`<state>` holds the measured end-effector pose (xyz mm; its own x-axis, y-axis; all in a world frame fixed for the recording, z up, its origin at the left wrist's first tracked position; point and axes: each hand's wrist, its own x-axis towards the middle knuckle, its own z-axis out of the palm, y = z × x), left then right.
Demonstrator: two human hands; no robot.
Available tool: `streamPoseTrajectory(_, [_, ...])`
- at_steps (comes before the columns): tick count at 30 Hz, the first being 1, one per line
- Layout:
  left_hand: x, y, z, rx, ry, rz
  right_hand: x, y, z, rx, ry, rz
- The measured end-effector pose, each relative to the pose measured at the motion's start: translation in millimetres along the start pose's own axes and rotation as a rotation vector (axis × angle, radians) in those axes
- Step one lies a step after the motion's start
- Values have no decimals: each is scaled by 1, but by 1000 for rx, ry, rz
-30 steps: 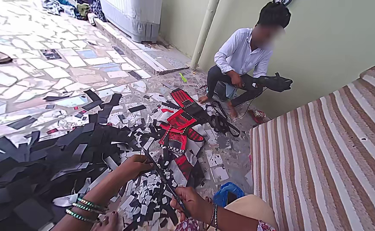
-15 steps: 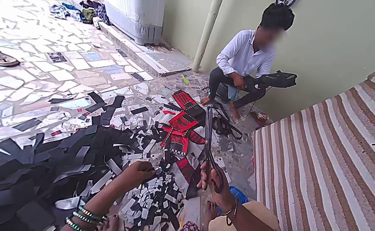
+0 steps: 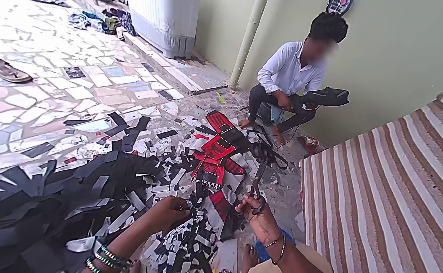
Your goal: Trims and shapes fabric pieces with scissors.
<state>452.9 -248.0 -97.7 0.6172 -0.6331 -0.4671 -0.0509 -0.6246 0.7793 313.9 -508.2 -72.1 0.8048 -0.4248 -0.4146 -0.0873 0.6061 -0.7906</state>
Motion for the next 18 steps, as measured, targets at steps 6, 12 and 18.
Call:
streamPoseTrajectory(6, [2,-6,2,-22,35,-16,-6,0,7,-78,-80,-3])
streamPoseTrajectory(12, [1,-5,2,-64,9,-43,-7,4,4,-113,-80,15])
streamPoseTrajectory(18, [1,-1,4,16,2,-13,-10,6,4,-121,-106,61])
